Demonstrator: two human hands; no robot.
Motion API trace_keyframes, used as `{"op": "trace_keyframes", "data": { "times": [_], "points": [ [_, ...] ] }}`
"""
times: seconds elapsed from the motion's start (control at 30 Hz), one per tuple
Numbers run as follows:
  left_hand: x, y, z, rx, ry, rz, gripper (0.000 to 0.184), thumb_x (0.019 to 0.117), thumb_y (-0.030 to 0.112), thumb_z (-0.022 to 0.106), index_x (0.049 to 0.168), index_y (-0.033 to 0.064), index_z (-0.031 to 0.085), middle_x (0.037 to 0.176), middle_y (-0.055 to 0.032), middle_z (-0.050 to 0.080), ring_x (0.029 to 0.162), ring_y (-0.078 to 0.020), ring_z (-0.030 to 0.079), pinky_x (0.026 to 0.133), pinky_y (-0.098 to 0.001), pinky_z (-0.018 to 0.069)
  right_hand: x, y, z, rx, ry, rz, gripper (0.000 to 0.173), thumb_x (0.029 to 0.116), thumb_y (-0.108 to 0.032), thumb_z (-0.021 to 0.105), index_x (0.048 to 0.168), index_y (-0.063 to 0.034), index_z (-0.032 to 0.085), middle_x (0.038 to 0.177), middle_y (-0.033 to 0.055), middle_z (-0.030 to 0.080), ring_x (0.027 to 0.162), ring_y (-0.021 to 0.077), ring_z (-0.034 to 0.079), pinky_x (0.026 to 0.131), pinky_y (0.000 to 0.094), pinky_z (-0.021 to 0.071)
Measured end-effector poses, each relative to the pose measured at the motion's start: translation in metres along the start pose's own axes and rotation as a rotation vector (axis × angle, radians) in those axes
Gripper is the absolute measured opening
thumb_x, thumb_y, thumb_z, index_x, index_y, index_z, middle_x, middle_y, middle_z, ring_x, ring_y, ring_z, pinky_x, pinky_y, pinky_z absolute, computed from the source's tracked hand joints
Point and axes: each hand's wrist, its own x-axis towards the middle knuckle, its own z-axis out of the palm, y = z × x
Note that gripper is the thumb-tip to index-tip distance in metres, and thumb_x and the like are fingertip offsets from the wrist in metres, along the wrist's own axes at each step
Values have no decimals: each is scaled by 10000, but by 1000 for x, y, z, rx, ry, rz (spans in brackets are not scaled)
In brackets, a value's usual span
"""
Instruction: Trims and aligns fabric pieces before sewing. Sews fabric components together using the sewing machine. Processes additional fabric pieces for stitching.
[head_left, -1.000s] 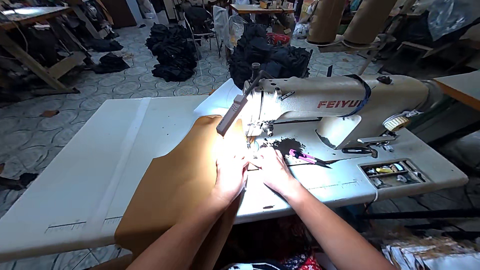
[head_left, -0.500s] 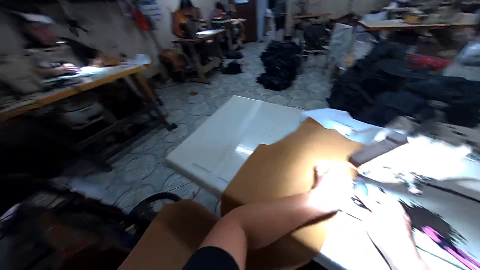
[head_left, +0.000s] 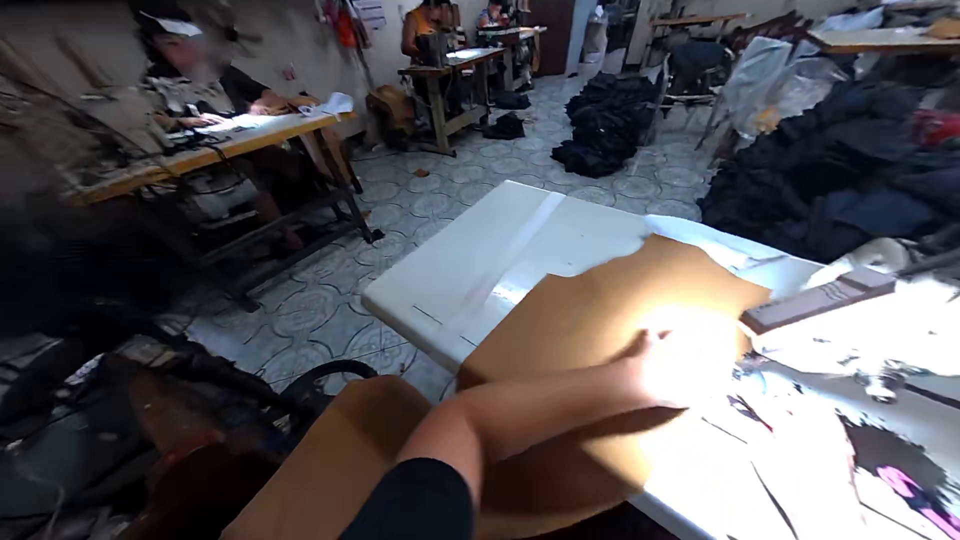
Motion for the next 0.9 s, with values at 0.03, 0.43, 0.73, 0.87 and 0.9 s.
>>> {"op": "trace_keyframes", "data": {
  "times": [0.03,0.43,0.73,0.87,0.9],
  "points": [
    [-23,0,-20,-43,-29,-70,520,992,435,580,1391,105,614,1395,-137,630,1333,-301,557,1133,-510,416,0,-5,-3,14,-16,35,278,1040,-41,536,1262,64,666,1375,301,588,1365,422,492,1171,484,308],
    [56,-57,-105,465,-472,-623,213,935,123,675,1002,-77,700,1157,-285,666,1139,-466,625,890,-660,497,65,105,56,-199,103,-249,281,959,-98,599,1191,-97,759,1349,224,635,1337,407,533,1122,561,395],
    [160,-75,-84,-29,-150,-8,829,853,-174,617,1594,86,351,1661,-229,265,1502,-434,327,1183,-614,310,66,112,63,-49,180,-290,285,943,-57,626,1172,-127,780,1226,217,686,1273,408,574,1092,560,412],
    [85,-64,-92,-7,-38,-96,500,921,-94,627,1413,-24,565,1428,-297,543,1324,-486,521,1088,-647,403,63,107,60,-83,180,-323,240,951,-51,615,1138,-51,765,1220,219,688,1258,401,587,1062,567,432],
    [62,-65,-89,15,-5,-84,330,945,-58,624,1272,-36,661,1257,-306,640,1194,-494,607,1001,-669,459,63,107,61,-61,230,-350,219,953,-55,613,1104,-25,768,1186,216,699,1216,389,616,1035,560,457]
  ]
}}
